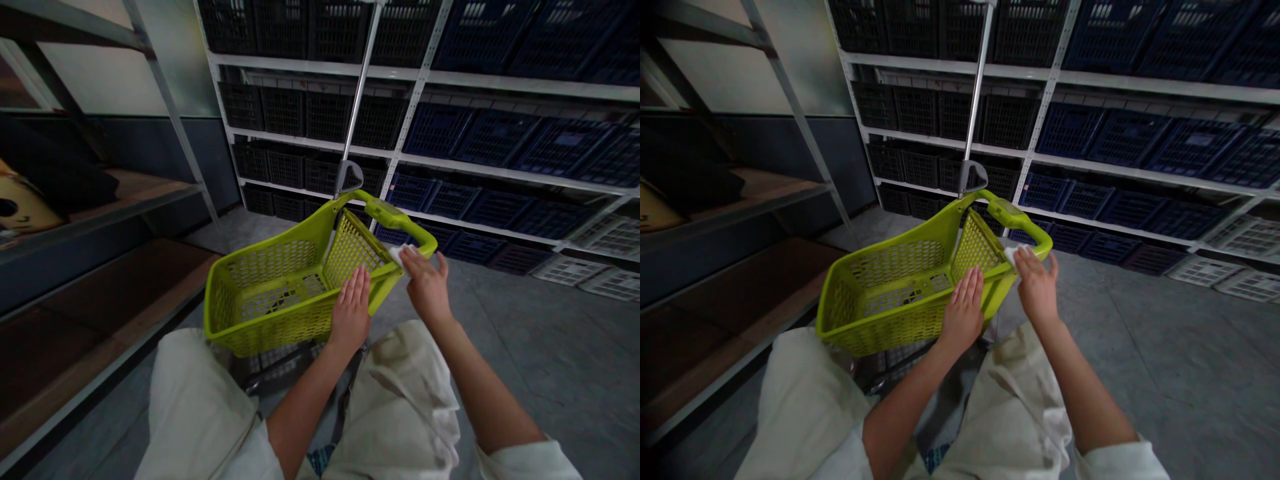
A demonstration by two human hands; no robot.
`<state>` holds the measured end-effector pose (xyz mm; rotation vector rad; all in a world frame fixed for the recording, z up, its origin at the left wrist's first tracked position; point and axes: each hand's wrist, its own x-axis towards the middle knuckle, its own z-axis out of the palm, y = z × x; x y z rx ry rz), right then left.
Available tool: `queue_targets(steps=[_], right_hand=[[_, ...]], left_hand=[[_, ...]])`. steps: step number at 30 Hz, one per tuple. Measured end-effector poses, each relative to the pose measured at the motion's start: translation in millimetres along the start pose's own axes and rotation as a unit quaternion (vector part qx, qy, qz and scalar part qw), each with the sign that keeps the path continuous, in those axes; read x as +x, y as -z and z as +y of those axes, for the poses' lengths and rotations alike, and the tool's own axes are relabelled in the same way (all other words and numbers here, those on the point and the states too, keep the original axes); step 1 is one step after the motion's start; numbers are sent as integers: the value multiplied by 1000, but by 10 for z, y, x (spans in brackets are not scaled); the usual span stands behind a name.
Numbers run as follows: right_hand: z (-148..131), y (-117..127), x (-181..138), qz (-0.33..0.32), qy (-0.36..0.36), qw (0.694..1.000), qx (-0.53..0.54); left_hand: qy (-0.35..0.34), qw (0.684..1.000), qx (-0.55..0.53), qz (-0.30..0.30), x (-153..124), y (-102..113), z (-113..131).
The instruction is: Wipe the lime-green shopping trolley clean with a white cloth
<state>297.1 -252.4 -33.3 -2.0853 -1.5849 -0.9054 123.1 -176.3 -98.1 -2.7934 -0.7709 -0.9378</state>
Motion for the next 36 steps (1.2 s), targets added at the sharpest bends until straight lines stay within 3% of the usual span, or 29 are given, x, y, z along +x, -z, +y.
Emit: queue_targets(steps=[2,4,7,9,11,13,17,20,22,24,27,29,32,34,36], right_hand=[[-304,-10,-110,-33,67,997,21],[-394,-6,-165,-60,113,991,32],[-49,10,-101,-47,91,995,17],[271,13,-16,10,10,1000,-4],[415,11,33,36,-37,999,-15],[293,8,11,28,-30,999,-15],[-255,18,-143,-41,96,994,18],[-220,36,-137,-72,142,987,32],[62,36,-50,-50,95,994,21],[350,18,45,-5,4,1000,5],[396,-27,82,38,-78,996,-7],[138,-47,19,31,-40,999,1],[-265,-36,-91,-19,91,995,38],[-272,-7,-95,-40,133,989,47],[-39,17,-29,-34,114,992,36]], left_hand=[[0,1000,-1,-2,-1,-3,4],[-1,1000,-1,-5,-2,5,1],[-3,1000,-4,-14,3,35,-11],[-6,1000,-7,-21,9,59,-16],[-7,1000,-13,-25,14,75,-16],[-6,1000,-19,-23,16,81,-9],[2,1000,-30,-6,10,76,5],[4,999,-32,-2,6,76,6],[2,1000,-27,-6,6,78,2],[-1,1000,-21,-9,9,75,-1],[-2,1000,-18,-13,15,63,0],[0,1000,-18,-13,17,55,3],[4,1000,-17,-11,14,52,7],[6,1000,-14,-11,9,57,9],[5,1000,-8,-12,7,61,11]])
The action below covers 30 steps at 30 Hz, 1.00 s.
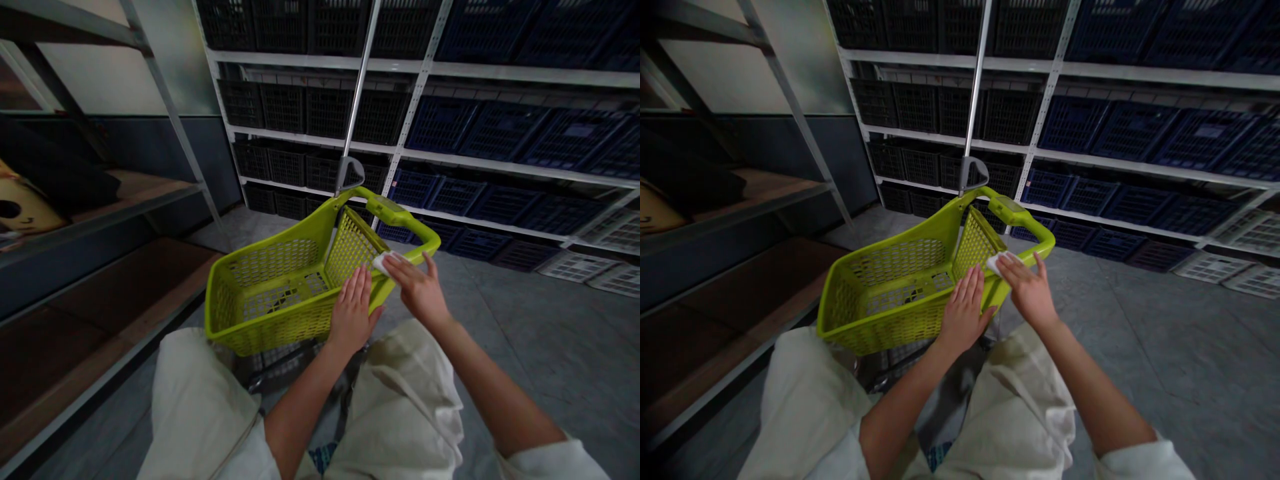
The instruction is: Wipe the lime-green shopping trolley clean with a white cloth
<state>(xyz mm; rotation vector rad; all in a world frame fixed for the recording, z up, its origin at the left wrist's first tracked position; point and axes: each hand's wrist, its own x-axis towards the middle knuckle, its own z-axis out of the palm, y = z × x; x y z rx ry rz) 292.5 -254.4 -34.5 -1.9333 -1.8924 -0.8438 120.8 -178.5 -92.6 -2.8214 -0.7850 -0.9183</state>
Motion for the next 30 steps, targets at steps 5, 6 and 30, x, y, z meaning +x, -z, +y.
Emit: queue_targets(steps=[5,6,30], right_hand=[[487,20,42,83,-138,986,-47],[411,4,46,84,-137,986,-50],[43,34,-9,-3,5,1000,-21]], left_hand=[[1,1000,0,-2,14,-20,16],[3,1000,-2,-1,17,-27,20],[3,1000,-4,-7,23,-21,19]])
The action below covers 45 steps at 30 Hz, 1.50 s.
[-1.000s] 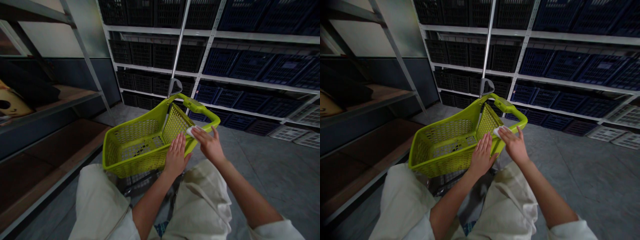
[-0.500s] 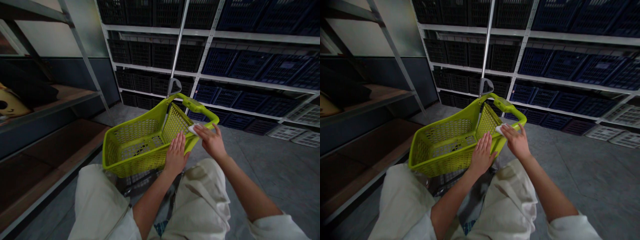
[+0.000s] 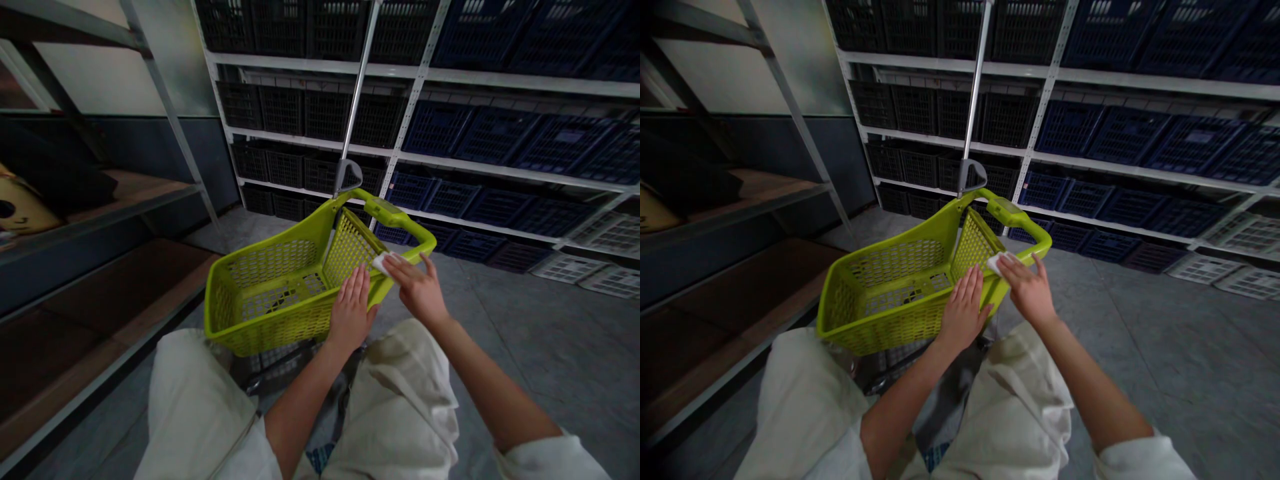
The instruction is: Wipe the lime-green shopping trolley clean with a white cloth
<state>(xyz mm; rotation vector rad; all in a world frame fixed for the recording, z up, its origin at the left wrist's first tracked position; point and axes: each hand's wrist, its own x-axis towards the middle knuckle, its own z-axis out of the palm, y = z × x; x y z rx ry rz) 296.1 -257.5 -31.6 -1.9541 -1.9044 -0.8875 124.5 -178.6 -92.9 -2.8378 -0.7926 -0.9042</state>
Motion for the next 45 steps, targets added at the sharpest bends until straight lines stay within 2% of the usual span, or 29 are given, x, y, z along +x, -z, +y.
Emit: queue_targets(steps=[3,5,6,8,11,13,16,18,20,21,23,26,28,29,31,34,36,37,39,42,44,45], right_hand=[[485,31,27,38,-108,993,-19],[559,15,50,63,-163,984,-25],[486,-2,59,68,-171,983,-27],[174,-41,60,57,-142,988,-25],[-314,-64,33,8,-35,999,4],[-360,-38,13,-17,8,1000,13],[61,27,11,-15,-15,1000,-3],[423,52,31,15,-82,996,-26],[600,39,57,38,-140,988,-44],[581,18,67,44,-154,986,-51],[344,-38,73,43,-145,987,-56],[-185,-95,46,18,-56,998,-26],[-346,-84,21,-5,3,1000,-3],[-319,-65,13,-14,22,1000,2],[-73,-21,8,-14,23,1000,-5],[435,12,28,35,-52,997,-41],[556,-10,43,63,-102,991,-59],[508,-32,46,69,-115,989,-62],[227,-82,38,62,-105,991,-54],[-279,-115,7,18,-19,999,-20],[-371,-89,-8,-5,24,1000,-10],[-306,-66,-11,-8,29,999,-12]], left_hand=[[-1,1000,0,-5,5,0,3],[0,1000,-3,-5,11,-3,8],[0,1000,-5,-4,14,-4,10],[1,1000,-11,-1,17,-2,11],[-2,1000,-15,-3,12,9,7],[-3,1000,-15,-4,6,16,1],[-3,1000,-10,-3,2,12,-2],[-4,1000,-7,-3,5,1,2],[-5,1000,-7,-3,11,-11,11],[-4,1000,-8,-3,13,-15,16],[-1,1000,-14,-4,15,-16,21],[-4,1000,-22,-7,8,-1,13],[-8,1000,-24,-10,-1,15,0],[-9,1000,-24,-11,-4,21,-7],[-10,1000,-23,-9,-8,29,-16],[-10,1000,-22,-1,-5,24,-15],[-10,1000,-20,6,2,12,-8],[-9,1000,-18,8,5,7,-4],[-6,1000,-14,12,10,-1,1],[-3,1000,-7,13,6,4,-5],[-4,1000,-4,12,-2,15,-16],[-5,1000,-3,10,-6,21,-22]])
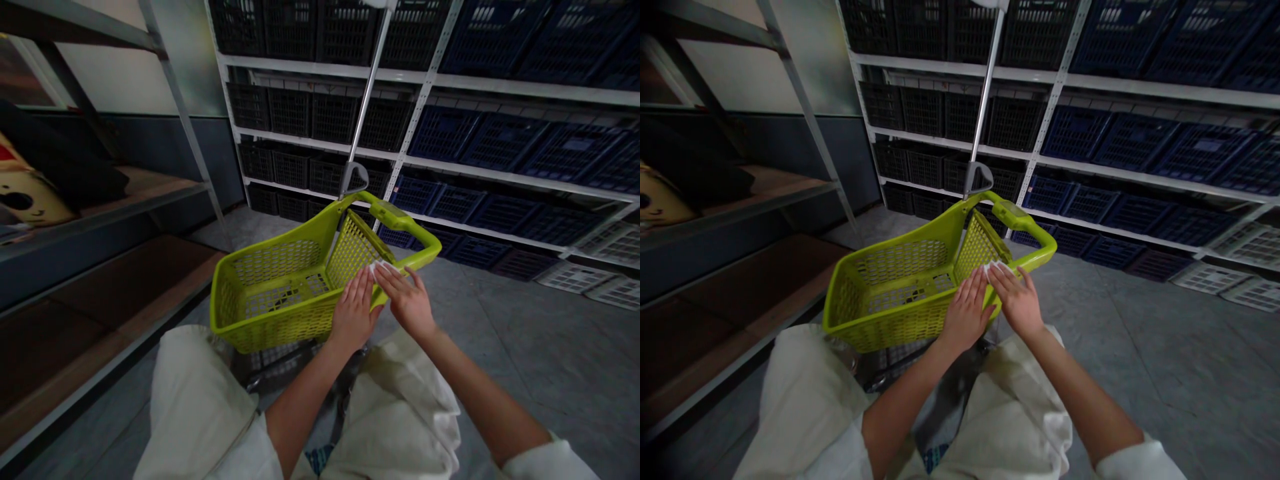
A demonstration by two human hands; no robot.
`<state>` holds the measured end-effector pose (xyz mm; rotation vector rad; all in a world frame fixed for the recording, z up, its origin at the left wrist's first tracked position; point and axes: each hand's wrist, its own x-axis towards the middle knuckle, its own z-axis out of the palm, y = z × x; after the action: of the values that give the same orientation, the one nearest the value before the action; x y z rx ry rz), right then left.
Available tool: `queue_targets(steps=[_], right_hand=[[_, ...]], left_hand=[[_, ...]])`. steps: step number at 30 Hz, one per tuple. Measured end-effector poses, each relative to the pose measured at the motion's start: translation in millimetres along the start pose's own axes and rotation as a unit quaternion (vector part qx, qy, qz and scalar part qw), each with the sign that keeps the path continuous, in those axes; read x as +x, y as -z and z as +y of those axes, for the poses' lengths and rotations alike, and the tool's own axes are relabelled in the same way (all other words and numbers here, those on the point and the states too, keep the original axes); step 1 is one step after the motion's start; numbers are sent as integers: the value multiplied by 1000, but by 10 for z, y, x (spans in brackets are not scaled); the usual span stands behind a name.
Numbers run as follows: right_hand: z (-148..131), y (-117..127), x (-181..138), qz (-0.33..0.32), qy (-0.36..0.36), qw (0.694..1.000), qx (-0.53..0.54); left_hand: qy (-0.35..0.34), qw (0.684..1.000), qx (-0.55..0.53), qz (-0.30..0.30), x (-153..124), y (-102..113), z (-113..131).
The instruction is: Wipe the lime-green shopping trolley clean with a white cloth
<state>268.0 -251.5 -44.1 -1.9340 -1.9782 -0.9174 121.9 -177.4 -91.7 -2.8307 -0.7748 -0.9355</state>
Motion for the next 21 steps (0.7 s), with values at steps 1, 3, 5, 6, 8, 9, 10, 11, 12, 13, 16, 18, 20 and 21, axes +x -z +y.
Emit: queue_targets(steps=[1,3,5,6,8,9,10,11,12,13,16,18,20,21], right_hand=[[127,21,-8,2,-8,1000,-6],[475,52,-22,24,-54,998,-27],[756,51,-30,62,-121,989,-52],[810,40,-30,80,-151,983,-61],[703,2,-25,95,-177,977,-68],[560,-17,-21,90,-170,979,-62],[387,-34,-18,77,-150,984,-51],[213,-44,-15,59,-118,991,-35],[68,-46,-15,39,-80,996,-18],[-22,-41,-15,20,-46,999,-4],[129,0,-23,5,-13,1000,6],[460,19,-24,32,-62,997,-9],[724,14,-16,66,-137,988,-22],[768,3,-9,80,-169,982,-27]], left_hand=[[-1,1000,1,-1,-3,4,-5],[-2,1000,0,-2,-7,7,-11],[-3,1000,-3,-1,-5,4,-7],[-4,1000,-6,0,-3,1,-2],[-3,1000,-9,2,3,-4,9],[-3,1000,-9,2,6,-6,13],[-3,1000,-9,3,8,-8,15],[-3,1000,-8,3,9,-10,15],[-2,1000,-8,2,9,-12,12],[-1,1000,-7,2,9,-13,8],[-1,1000,-4,-3,4,-11,-10],[-4,1000,-1,-6,3,-6,-16],[-6,1000,1,-9,5,-4,-14],[-5,1000,2,-9,7,-4,-11]])
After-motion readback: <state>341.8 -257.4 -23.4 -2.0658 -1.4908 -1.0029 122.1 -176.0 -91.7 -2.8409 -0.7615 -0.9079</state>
